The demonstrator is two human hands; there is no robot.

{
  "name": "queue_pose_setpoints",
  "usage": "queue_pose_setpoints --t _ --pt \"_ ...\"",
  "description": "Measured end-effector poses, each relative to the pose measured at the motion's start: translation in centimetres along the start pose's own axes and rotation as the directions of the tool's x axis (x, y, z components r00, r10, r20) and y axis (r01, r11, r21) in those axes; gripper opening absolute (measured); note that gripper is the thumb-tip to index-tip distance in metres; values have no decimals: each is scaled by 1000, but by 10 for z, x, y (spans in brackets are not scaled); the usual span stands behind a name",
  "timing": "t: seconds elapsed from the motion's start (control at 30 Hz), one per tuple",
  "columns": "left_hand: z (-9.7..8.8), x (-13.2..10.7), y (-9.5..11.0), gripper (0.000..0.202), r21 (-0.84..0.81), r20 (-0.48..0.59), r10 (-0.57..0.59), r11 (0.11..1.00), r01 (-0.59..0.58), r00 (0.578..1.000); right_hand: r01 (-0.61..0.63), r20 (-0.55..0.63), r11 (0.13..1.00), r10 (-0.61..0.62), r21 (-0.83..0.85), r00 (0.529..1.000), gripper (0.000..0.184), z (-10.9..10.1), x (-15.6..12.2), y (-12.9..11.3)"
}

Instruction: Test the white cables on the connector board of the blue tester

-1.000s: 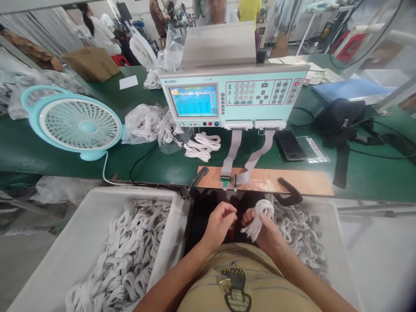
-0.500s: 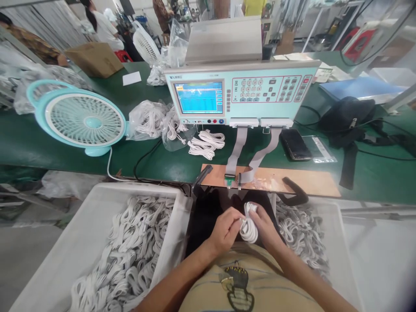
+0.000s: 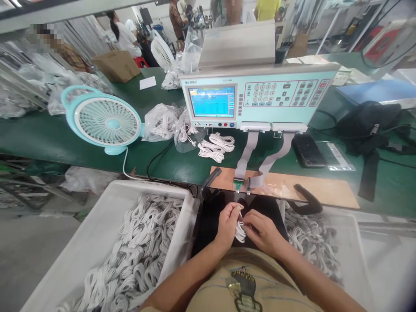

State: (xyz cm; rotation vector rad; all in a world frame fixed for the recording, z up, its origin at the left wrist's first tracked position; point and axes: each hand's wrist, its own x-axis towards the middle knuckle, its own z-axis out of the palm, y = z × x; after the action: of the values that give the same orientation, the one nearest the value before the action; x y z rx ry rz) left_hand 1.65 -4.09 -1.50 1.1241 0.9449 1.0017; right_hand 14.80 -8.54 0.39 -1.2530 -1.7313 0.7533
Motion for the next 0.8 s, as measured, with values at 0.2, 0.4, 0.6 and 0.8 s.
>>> queue_pose_setpoints --t 0.2,0.4,0.6,0.8 --pt "2 12 -1 27 101 46 29 994 -34 999 -266 -309 897 380 353 872 23 11 15 26" --pt "1 27 -5 31 -20 7 -18 1000 18 1000 -258 -331 809 476 529 815 26 17 24 25" --pt "-2 33 -8 31 -79 21 -42 996 44 999 -268 -347 785 515 558 784 30 16 30 21" --pt "-5 36 -7 30 -55 40 -43 997 45 998 -259 -366 780 523 570 769 31 18 28 26"
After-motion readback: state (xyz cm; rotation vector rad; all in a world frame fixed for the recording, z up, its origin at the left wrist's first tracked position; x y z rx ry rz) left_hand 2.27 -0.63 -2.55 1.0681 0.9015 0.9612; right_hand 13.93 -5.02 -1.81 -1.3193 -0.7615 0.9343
